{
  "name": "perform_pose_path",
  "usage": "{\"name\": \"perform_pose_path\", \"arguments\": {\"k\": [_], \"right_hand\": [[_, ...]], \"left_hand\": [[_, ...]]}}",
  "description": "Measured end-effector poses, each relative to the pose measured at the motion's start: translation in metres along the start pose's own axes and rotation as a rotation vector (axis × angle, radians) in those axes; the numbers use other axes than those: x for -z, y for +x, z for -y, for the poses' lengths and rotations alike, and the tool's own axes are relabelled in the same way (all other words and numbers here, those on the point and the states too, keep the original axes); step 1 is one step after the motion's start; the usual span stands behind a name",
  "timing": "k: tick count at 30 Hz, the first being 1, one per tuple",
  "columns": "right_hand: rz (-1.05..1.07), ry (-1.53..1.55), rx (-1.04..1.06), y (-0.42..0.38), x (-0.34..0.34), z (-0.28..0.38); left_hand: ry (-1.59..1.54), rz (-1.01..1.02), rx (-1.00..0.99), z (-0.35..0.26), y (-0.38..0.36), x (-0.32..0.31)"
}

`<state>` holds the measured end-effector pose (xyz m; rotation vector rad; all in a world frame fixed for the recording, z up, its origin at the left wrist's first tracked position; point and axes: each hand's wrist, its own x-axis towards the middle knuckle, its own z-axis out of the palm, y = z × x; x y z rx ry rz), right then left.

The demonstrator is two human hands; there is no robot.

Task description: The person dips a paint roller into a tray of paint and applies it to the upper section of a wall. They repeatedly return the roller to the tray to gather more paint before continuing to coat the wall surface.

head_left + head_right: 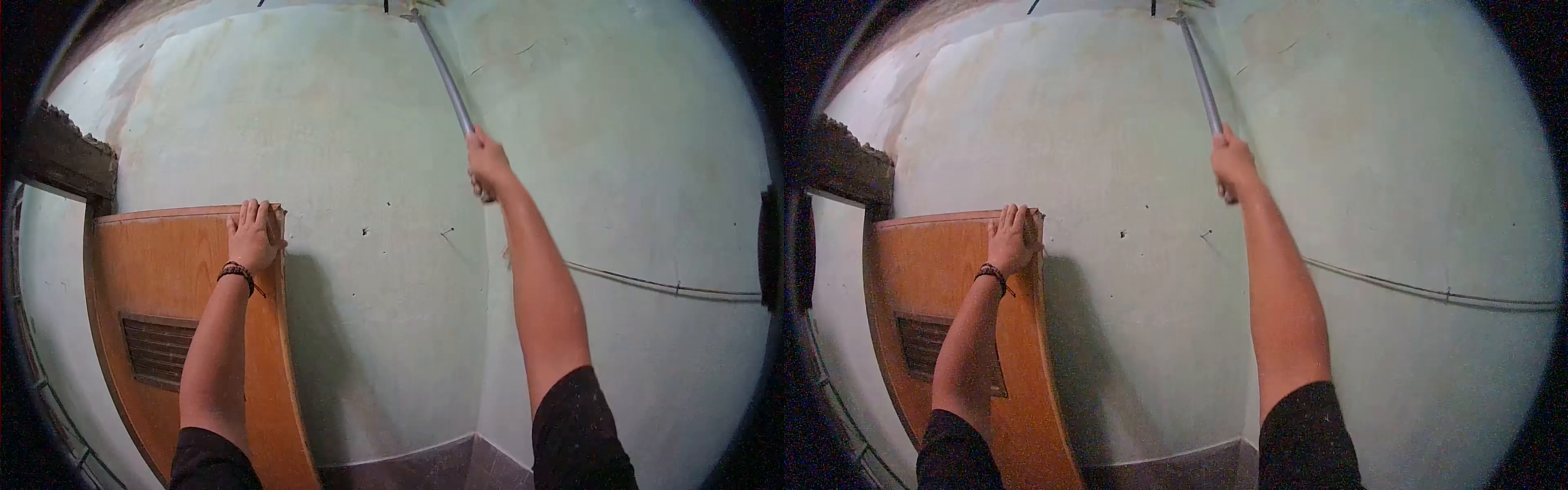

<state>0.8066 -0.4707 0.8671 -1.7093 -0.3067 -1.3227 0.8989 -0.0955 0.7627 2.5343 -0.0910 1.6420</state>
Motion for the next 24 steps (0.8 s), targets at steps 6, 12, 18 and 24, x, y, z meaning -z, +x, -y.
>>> {"name": "perform_pose_path", "arguments": {"k": [6,12,18,24], "right_hand": [[-0.016,-0.120,-0.018,-0.064,-0.006,-0.066],[0.074,-0.089,-0.032,0.009,0.012,0.028],[0.184,-0.053,-0.169,0.016,0.022,0.048],[-0.105,-0.454,0.282,-0.025,0.006,-0.090]], "left_hand": [[0.009,0.007,-0.007,0.000,0.000,0.002],[0.012,-0.007,-0.011,0.001,0.002,-0.003],[-0.006,0.006,-0.016,0.002,0.002,-0.005],[0.009,-0.019,-0.038,0.000,0.000,0.002]]}}
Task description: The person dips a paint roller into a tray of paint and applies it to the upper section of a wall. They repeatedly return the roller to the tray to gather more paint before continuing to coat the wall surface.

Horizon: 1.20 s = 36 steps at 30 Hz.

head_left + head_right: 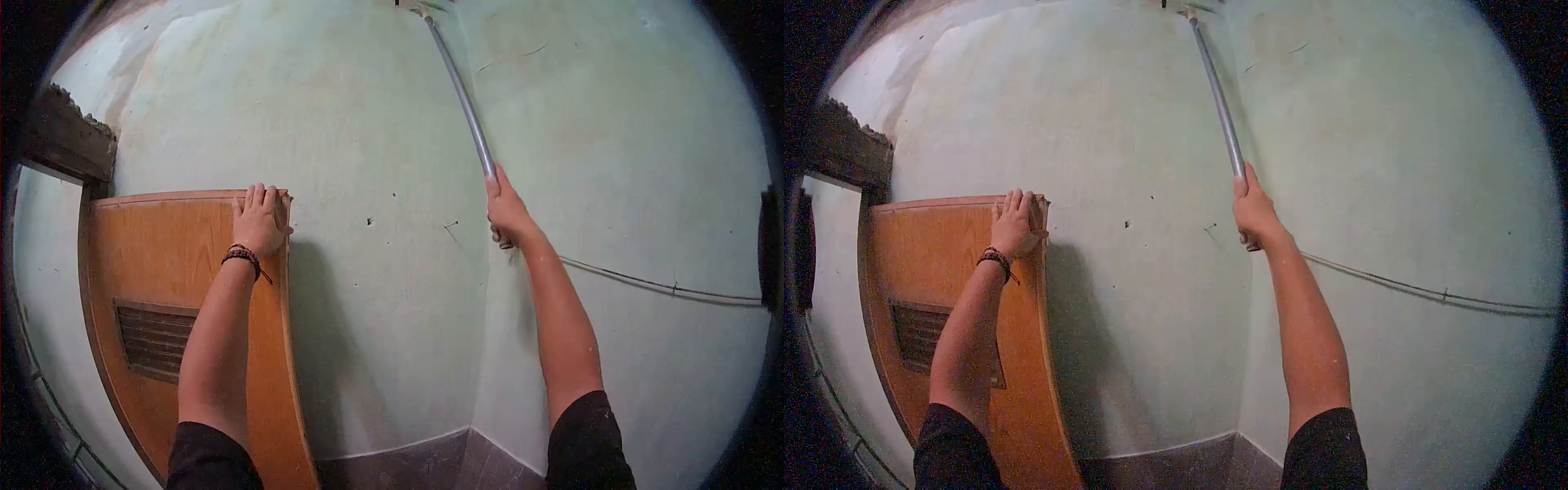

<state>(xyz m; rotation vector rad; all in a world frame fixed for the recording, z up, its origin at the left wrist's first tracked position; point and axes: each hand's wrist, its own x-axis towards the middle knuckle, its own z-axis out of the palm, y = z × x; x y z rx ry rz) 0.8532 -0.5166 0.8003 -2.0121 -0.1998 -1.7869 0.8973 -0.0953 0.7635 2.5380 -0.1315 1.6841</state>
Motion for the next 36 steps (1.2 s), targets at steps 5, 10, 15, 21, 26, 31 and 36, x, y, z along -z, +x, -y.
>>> {"name": "perform_pose_path", "arguments": {"k": [5,10,15,21,26,31,36], "right_hand": [[0.308,0.328,-0.283,0.035,0.049,0.083],[0.369,0.477,-0.428,0.048,0.037,0.090],[0.017,0.130,-0.002,-0.061,-0.039,-0.016],[0.032,0.144,-0.025,-0.114,-0.039,-0.026],[0.343,0.416,-0.441,-0.045,0.020,0.070],[0.134,0.277,-0.137,-0.098,-0.036,0.001],[0.268,0.331,-0.418,-0.179,0.004,0.023]], "left_hand": [[0.028,0.009,0.026,-0.001,0.000,0.001],[-0.013,0.005,0.026,0.002,-0.001,-0.002],[-0.024,0.000,0.019,0.002,-0.004,-0.002],[-0.050,-0.040,0.010,0.006,0.001,-0.009],[-0.052,-0.012,0.035,0.002,-0.001,-0.004],[-0.051,-0.013,0.021,0.006,0.001,-0.007],[-0.036,-0.031,0.009,0.006,0.001,-0.009]]}}
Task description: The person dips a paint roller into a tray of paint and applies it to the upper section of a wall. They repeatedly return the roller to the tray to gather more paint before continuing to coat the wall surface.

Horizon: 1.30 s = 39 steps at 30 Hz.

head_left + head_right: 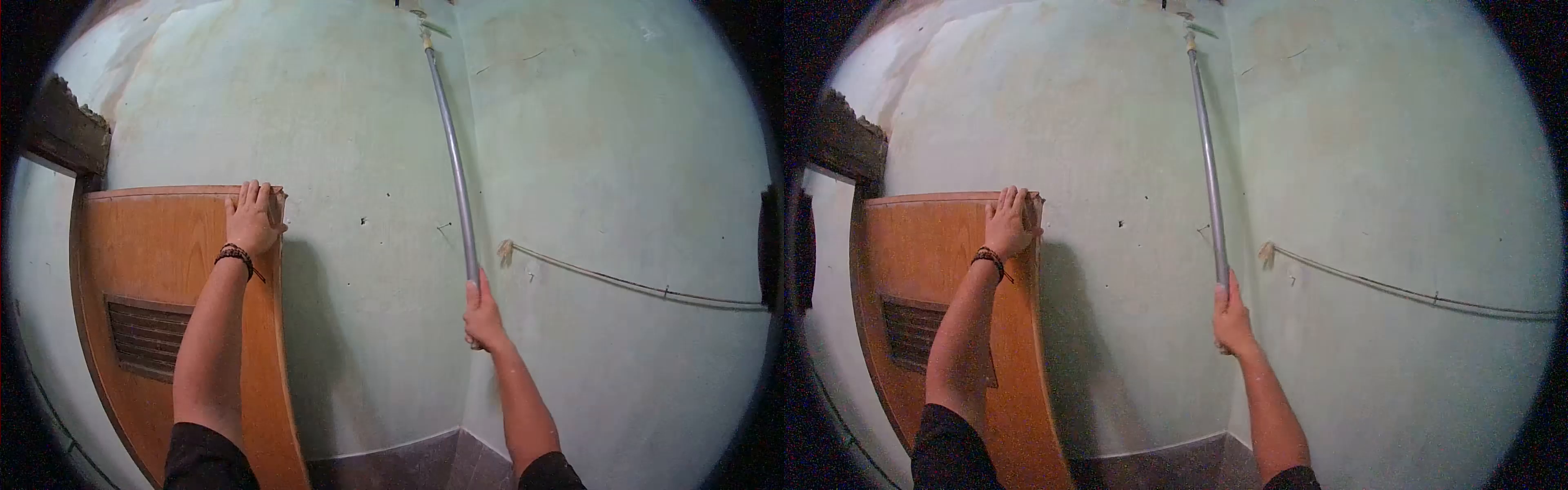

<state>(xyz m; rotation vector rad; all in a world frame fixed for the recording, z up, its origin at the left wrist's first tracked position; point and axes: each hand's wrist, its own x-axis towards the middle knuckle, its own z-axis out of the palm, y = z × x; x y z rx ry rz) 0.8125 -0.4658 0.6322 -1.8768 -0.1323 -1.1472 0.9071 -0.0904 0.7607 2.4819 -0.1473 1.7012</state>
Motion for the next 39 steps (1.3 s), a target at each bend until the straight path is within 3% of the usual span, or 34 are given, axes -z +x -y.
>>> {"name": "perform_pose_path", "arguments": {"k": [1,2,5,7,9,12,16,24,26,30,31,33,35,37,39], "right_hand": [[0.026,0.044,-0.109,-0.007,0.008,0.011],[-0.079,0.090,0.068,0.005,0.007,-0.009],[-0.182,0.003,0.230,0.017,0.006,0.005],[-0.137,0.038,0.147,0.032,0.010,0.020],[-0.151,0.050,0.318,0.061,0.010,0.028],[-0.056,0.145,0.152,0.061,0.016,0.083],[-0.130,0.084,0.223,0.071,-0.007,0.082],[-0.127,0.005,0.132,0.044,-0.032,0.082],[-0.115,0.028,0.106,0.057,-0.031,0.093],[-0.059,0.079,0.019,0.071,-0.032,0.117],[-0.055,0.074,0.016,0.072,-0.042,0.102],[-0.263,-0.054,0.353,0.069,-0.067,0.054],[-0.283,-0.065,0.372,0.054,-0.068,0.058],[-0.136,-0.036,0.174,0.059,-0.059,0.072],[-0.138,0.007,0.201,0.073,-0.050,0.094]], "left_hand": [[-0.027,0.000,0.008,0.000,-0.003,0.000],[-0.057,0.000,0.023,0.000,-0.006,0.001],[-0.022,0.028,0.044,-0.003,-0.004,0.003],[-0.027,0.030,0.041,-0.003,-0.004,0.005],[-0.028,0.038,0.036,-0.001,-0.005,0.005],[-0.020,0.035,0.017,0.000,-0.004,0.003],[-0.012,0.045,0.021,0.002,-0.005,0.003],[-0.008,0.049,0.001,0.006,-0.005,0.000],[-0.064,-0.031,-0.050,0.011,-0.004,-0.007],[-0.069,-0.004,-0.049,0.014,-0.005,-0.010],[-0.060,-0.018,-0.058,0.015,-0.003,-0.013],[-0.061,-0.037,-0.070,0.015,-0.004,-0.016],[-0.074,-0.036,-0.052,0.014,-0.004,-0.015],[-0.070,-0.033,-0.059,0.014,-0.004,-0.014],[-0.070,-0.021,-0.060,0.013,-0.006,-0.014]]}}
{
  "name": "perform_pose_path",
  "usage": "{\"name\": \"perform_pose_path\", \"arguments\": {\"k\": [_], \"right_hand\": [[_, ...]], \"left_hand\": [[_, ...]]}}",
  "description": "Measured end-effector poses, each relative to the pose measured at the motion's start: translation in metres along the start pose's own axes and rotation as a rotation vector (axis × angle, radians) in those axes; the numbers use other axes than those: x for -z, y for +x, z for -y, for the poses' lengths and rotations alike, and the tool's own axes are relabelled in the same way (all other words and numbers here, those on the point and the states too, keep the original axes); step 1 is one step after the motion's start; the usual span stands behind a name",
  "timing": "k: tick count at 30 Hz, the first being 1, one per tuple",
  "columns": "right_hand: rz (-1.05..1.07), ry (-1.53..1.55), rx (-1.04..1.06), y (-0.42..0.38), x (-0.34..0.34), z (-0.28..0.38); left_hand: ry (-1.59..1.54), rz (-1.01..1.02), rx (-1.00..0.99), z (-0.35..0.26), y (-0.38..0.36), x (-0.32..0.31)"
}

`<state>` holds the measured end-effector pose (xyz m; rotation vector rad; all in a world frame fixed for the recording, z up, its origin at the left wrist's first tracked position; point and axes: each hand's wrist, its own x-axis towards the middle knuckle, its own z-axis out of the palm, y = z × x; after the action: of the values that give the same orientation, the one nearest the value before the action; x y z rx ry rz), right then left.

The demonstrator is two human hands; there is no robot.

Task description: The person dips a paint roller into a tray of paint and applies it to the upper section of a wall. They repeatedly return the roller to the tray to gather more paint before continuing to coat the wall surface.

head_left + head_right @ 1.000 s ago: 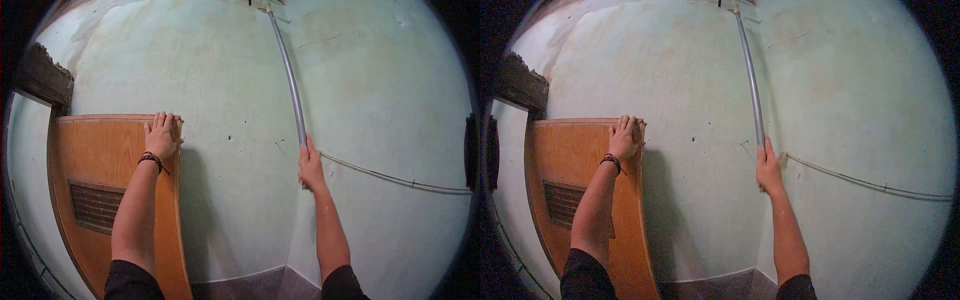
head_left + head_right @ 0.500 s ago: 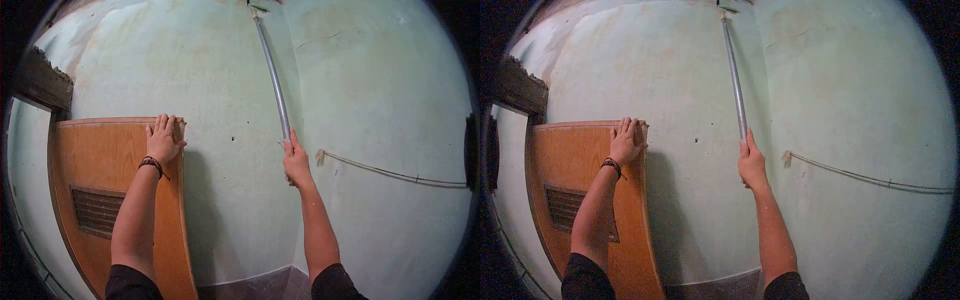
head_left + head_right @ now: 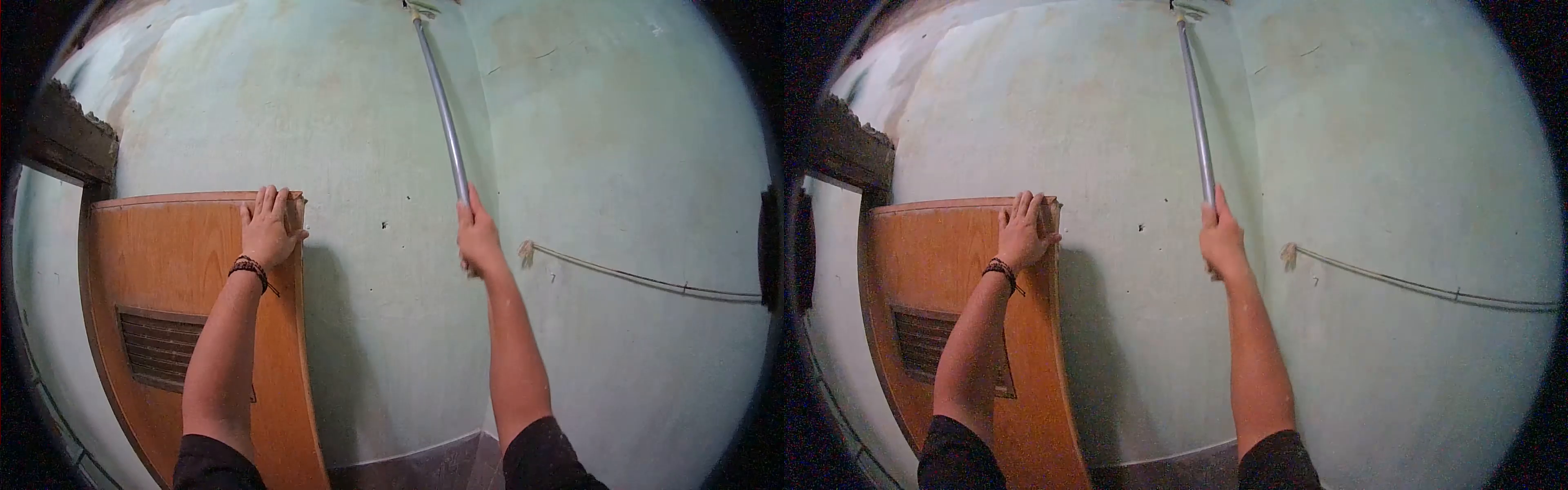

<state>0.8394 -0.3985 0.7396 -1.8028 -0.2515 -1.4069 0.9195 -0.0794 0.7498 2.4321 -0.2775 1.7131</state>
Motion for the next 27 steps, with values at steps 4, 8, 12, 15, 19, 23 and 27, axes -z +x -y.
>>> {"name": "perform_pose_path", "arguments": {"k": [4,8,12,15,19,23,27], "right_hand": [[0.056,0.016,-0.129,-0.017,-0.007,-0.003],[-0.071,-0.068,0.145,-0.021,-0.021,-0.031],[0.015,-0.110,0.108,0.093,-0.015,0.015],[0.167,0.146,-0.004,0.130,-0.014,0.068],[0.123,0.099,-0.090,0.133,-0.025,0.074],[0.051,-0.055,0.129,0.115,-0.044,-0.004],[0.100,-0.067,0.021,0.049,-0.034,0.001]], "left_hand": [[0.012,0.029,0.023,-0.003,-0.003,0.005],[0.029,0.058,0.006,-0.005,-0.002,0.008],[0.026,0.031,0.000,-0.003,-0.004,0.001],[0.002,0.030,0.005,0.000,-0.007,-0.001],[0.014,0.005,-0.019,0.003,-0.006,-0.006],[0.008,0.011,-0.017,0.002,-0.007,-0.007],[-0.006,-0.004,-0.019,0.005,-0.005,-0.012]]}}
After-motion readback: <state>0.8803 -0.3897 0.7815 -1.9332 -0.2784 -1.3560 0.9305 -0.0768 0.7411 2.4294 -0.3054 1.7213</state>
